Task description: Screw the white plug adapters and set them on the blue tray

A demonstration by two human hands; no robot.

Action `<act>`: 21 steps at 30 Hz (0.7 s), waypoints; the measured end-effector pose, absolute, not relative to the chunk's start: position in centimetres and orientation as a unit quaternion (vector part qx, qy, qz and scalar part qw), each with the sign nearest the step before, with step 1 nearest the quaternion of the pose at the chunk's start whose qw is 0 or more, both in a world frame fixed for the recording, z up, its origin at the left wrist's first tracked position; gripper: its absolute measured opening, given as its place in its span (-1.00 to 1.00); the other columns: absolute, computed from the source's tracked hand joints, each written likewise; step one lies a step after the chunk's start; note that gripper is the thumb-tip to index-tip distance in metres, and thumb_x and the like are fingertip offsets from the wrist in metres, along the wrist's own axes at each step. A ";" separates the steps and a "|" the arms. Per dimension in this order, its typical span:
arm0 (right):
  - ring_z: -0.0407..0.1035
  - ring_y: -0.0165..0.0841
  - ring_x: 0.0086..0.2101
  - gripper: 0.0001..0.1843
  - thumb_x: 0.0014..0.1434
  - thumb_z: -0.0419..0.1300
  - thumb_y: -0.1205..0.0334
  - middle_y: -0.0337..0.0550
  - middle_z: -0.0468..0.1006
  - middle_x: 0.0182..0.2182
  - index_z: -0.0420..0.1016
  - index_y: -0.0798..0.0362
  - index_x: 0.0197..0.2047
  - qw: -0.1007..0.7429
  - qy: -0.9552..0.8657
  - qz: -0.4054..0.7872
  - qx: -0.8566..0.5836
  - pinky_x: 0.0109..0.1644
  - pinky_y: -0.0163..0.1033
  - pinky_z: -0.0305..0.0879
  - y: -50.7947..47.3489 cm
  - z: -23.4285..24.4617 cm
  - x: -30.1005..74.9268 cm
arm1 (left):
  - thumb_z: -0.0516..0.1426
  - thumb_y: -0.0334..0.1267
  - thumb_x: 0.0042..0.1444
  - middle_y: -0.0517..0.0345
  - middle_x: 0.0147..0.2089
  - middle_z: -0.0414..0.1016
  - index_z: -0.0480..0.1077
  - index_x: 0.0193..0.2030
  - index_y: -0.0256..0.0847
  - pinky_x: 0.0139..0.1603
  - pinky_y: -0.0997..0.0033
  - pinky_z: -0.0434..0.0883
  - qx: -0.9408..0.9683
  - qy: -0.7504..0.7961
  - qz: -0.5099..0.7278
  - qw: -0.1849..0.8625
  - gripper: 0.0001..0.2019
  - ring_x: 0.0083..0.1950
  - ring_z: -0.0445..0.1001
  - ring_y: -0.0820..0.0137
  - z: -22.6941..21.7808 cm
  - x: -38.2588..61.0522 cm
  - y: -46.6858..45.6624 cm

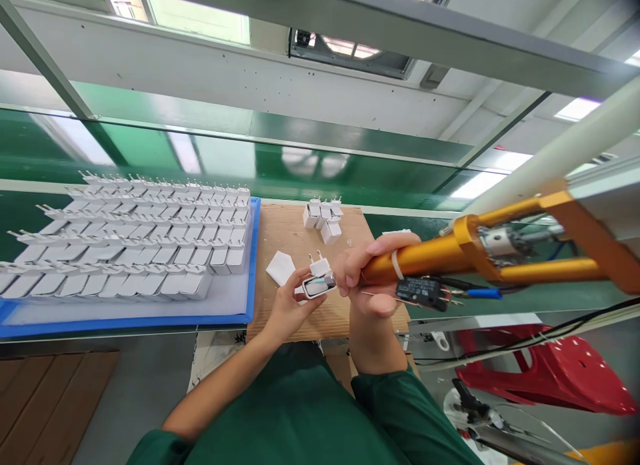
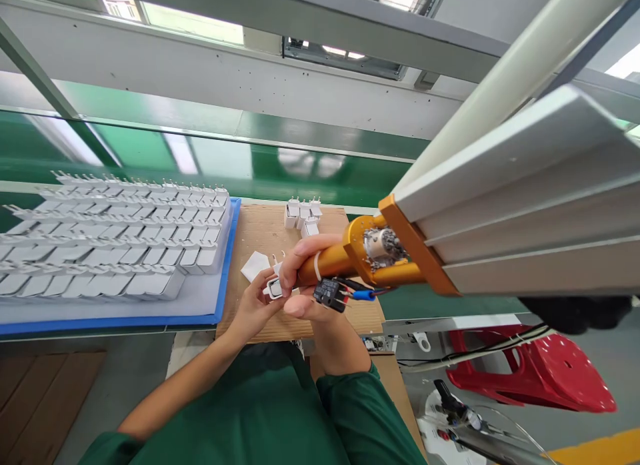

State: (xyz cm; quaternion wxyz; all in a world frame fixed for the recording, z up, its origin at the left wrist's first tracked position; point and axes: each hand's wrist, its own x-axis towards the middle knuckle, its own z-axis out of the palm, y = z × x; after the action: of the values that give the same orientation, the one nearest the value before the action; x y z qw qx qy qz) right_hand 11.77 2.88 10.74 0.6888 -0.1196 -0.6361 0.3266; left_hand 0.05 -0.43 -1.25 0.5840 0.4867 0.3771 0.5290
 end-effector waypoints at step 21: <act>0.08 -0.49 -0.79 -0.55 0.09 0.37 -0.25 -0.49 0.33 -0.64 0.40 -0.22 -0.10 0.690 -0.623 0.343 -0.134 -0.78 -0.31 0.13 1.9 11.6 11.2 | 0.42 0.02 -0.03 0.01 0.01 0.60 0.40 0.12 -0.14 -0.06 0.30 0.56 0.470 0.343 0.570 0.580 -0.39 0.04 0.58 0.21 -1.5 1.1 -0.1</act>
State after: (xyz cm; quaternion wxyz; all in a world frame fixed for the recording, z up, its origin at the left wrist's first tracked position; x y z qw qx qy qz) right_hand 11.17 1.87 11.62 0.6904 -0.1338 -0.6228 0.3428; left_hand 1.10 -0.14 -1.46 0.5803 0.4699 0.3427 0.5701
